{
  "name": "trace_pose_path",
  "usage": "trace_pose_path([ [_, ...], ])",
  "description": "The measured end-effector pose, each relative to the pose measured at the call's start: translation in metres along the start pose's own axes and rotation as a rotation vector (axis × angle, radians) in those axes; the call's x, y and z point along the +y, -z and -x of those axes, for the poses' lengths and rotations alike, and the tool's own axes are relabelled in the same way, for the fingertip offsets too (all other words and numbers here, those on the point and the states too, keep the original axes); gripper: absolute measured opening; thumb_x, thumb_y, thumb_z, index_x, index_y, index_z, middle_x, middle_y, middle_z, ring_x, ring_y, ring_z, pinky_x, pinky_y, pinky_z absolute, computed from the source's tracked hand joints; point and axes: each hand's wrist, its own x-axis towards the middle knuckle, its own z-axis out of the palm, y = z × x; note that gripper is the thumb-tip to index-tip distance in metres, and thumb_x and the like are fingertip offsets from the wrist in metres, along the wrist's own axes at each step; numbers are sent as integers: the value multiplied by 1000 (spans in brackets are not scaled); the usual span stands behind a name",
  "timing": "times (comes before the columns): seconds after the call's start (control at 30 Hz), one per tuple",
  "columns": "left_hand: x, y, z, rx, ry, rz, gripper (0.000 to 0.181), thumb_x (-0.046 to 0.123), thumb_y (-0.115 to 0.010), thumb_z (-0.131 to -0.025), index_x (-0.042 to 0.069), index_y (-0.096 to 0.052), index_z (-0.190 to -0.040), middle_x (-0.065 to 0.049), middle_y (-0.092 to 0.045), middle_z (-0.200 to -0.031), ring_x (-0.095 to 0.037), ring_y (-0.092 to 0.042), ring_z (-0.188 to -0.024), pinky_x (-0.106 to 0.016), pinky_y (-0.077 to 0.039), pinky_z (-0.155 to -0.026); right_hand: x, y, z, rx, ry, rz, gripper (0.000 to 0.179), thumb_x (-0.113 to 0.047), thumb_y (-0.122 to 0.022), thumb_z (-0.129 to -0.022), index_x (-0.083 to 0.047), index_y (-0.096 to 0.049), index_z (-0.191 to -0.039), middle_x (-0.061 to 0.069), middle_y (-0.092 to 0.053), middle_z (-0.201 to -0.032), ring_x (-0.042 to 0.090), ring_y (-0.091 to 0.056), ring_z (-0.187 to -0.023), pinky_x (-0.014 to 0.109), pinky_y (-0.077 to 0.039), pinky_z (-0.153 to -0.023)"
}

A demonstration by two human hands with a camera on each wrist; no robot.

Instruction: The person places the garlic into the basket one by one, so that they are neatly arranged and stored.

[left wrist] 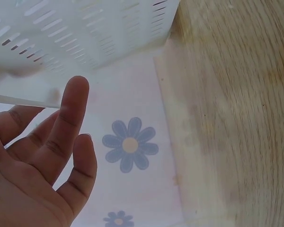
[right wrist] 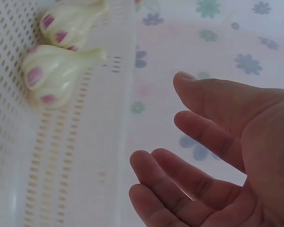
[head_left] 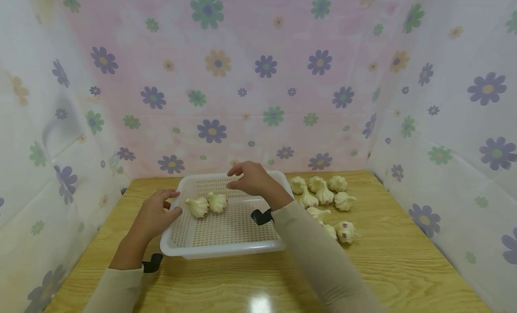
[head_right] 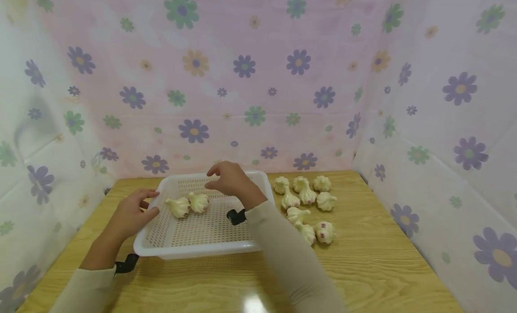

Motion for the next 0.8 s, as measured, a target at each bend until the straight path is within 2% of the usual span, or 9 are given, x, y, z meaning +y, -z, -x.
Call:
trace_pose_path([
  [0.27,-1,-1,-1,0,4,13,55,24,-66,-96,1,-56,-145,-19,-47,-156,-37,-69,-106,-37,-64,-65,5,35,38,44,38,-106,33,-37,-77,-93,-31,-72,-126,-1,-63,-139,18,-69,-116,38,-61,-85],
  [0.37,0,-1,-2,0,2,14,56,24,-66,-96,0,-56,-146,-20,-48,-155,-36,-69,-105,-37,-64,-65,13,44,54,70,84,-132,33,-37,-76,-94,-32,-72,-126,-3,-63,-139,17,-69,-115,39,-62,-86],
  [0.53,-1,-1,-1,-11,13,43,55,22,-66,-97,1,-54,-147,-20,-47,-155,-37,-68,-107,-36,-64,-64,32,51,79,132,142,-116,36,-41,-74,-95,-33,-70,-129,-6,-63,-141,16,-70,-116,41,-61,-91],
  [0.8,0,-2,-1,-14,30,45,56,23,-66,-96,2,-54,-147,-19,-47,-155,-37,-68,-107,-36,-63,-64,56,60,121,254,81,-157,36,-47,-75,-93,-35,-70,-127,-7,-63,-138,19,-70,-116,47,-59,-94],
])
